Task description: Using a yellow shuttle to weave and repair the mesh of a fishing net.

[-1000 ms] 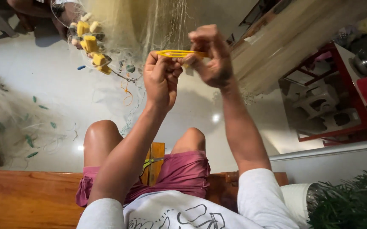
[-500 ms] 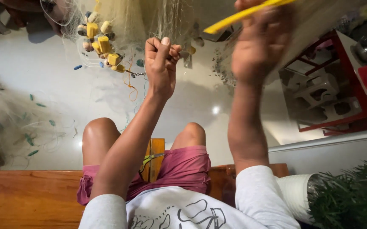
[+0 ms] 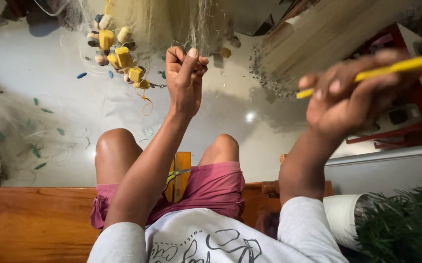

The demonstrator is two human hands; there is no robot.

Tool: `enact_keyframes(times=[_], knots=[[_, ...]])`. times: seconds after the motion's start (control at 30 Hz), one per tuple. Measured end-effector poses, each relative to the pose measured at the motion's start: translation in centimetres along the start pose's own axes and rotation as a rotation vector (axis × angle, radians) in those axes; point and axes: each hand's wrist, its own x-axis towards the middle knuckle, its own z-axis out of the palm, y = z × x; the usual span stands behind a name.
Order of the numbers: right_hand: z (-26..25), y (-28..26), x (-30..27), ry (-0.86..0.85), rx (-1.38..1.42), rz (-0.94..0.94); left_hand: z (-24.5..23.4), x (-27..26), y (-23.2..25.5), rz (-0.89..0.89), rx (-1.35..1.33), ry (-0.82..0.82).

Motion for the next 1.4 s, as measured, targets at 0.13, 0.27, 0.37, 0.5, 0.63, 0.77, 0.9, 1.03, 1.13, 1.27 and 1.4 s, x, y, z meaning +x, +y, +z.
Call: enact_keyframes(times=[0.13, 0.27, 0.37, 0.5, 0.63, 0.77, 0.9, 1.03, 1.13, 1.27, 1.4], knots=[[2.1, -2.0, -4.1, 0.001, -0.099, -0.019, -0.6, -1.0, -0.3, -0.013, 0.017, -0.003], [-0.4, 1.1, -11.5, 0.109, 0.027, 0.261, -1.8, -1.2, -1.7, 0.049, 0.186, 0.030], [0.7, 2.8, -15.8, 0.137, 0.104, 0.438, -2.9, -1.2, -3.1, 0.027, 0.313, 0.083], [3.2, 4.6, -18.8, 0.171, 0.042, 0.565, -2.3, -1.9, -3.3, -0.087, 0.369, 0.126], [3.6, 5.0, -17.1, 0.170, 0.083, 0.564, 0.6, -3.0, -1.4, -0.255, 0.232, 0.121], [4.4, 5.0, -14.9, 0.156, 0.071, 0.540, -0.8, -2.8, -1.4, -0.278, 0.026, 0.140], [5.2, 6.1, -13.0, 0.177, 0.018, 0.523, -1.1, -3.9, 0.0, -0.148, -0.113, 0.071], [6.2, 8.2, -11.3, 0.131, -0.104, 0.579, -1.8, -4.0, 1.5, 0.005, -0.136, -0.036], [8.0, 10.4, -8.7, -0.036, -0.263, 0.445, -2.1, -3.1, 1.8, 0.132, -0.026, -0.071], [10.3, 13.0, -5.1, -0.100, -0.331, 0.294, -0.8, -2.3, 2.3, 0.191, -0.006, -0.115], [13.8, 11.0, -1.7, -0.071, -0.383, 0.115, -1.0, -1.6, 2.4, 0.114, -0.101, -0.111]])
